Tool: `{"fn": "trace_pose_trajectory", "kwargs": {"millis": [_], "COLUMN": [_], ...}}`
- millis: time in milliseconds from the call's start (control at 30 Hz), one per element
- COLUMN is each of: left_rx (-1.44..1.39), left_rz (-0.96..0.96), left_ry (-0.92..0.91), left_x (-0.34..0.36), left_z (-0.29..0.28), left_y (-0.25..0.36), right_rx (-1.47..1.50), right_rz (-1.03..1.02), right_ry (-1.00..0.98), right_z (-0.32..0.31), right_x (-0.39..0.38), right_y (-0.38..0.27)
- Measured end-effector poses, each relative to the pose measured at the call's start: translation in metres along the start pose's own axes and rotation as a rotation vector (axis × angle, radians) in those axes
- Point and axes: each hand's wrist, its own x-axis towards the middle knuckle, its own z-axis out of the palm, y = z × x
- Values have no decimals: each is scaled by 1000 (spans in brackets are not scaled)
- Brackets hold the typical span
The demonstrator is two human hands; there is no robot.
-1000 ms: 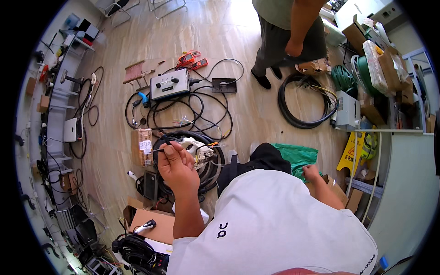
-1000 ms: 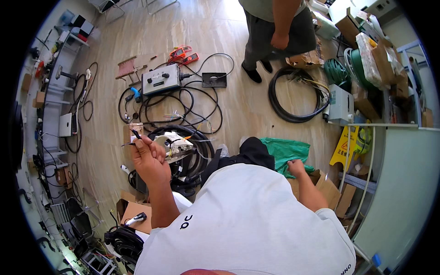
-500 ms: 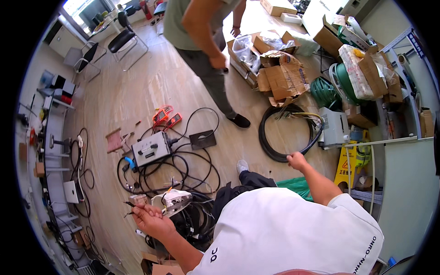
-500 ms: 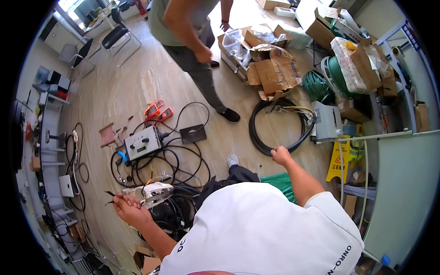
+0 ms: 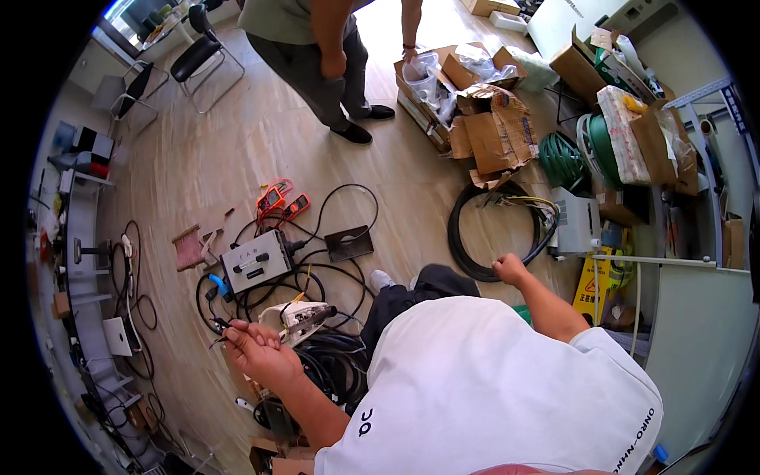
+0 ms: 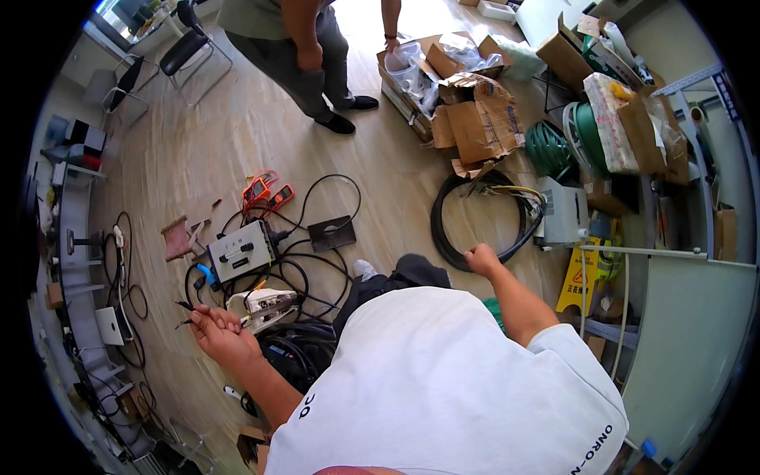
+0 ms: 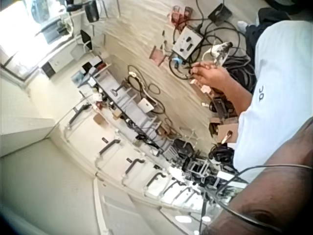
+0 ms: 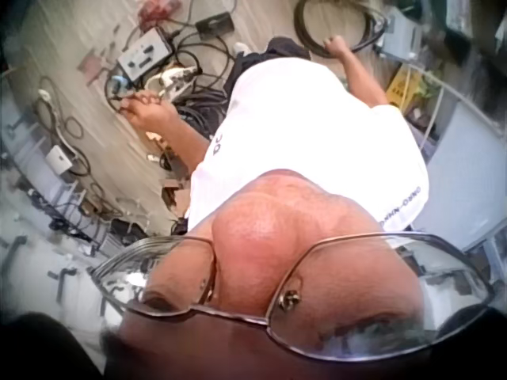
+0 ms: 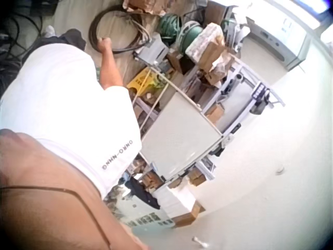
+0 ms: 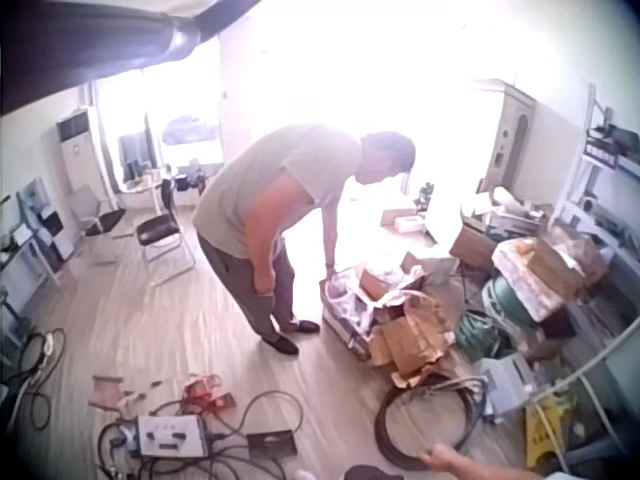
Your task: The person uses wire strippers to strip wires, prepares a connector, and then sits on the floor to use a multimeter to test the electrical connections on a device.
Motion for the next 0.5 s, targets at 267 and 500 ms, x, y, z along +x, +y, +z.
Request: {"fn": "trace_pose_trajectory", "kwargs": {"millis": [267,500], "left_rx": [58,151], "left_rz": [9,81], "left_ry": [142,388], "left_x": [44,54], "left_z": [8,38], "left_y": [-16,-29], "right_rx": [-158,-317], "right_rz": [-68,-233], "right_ry": [-117,-284], "right_z": [-14,-53], "right_x": [58,163], "right_y": [-34,-152]}}
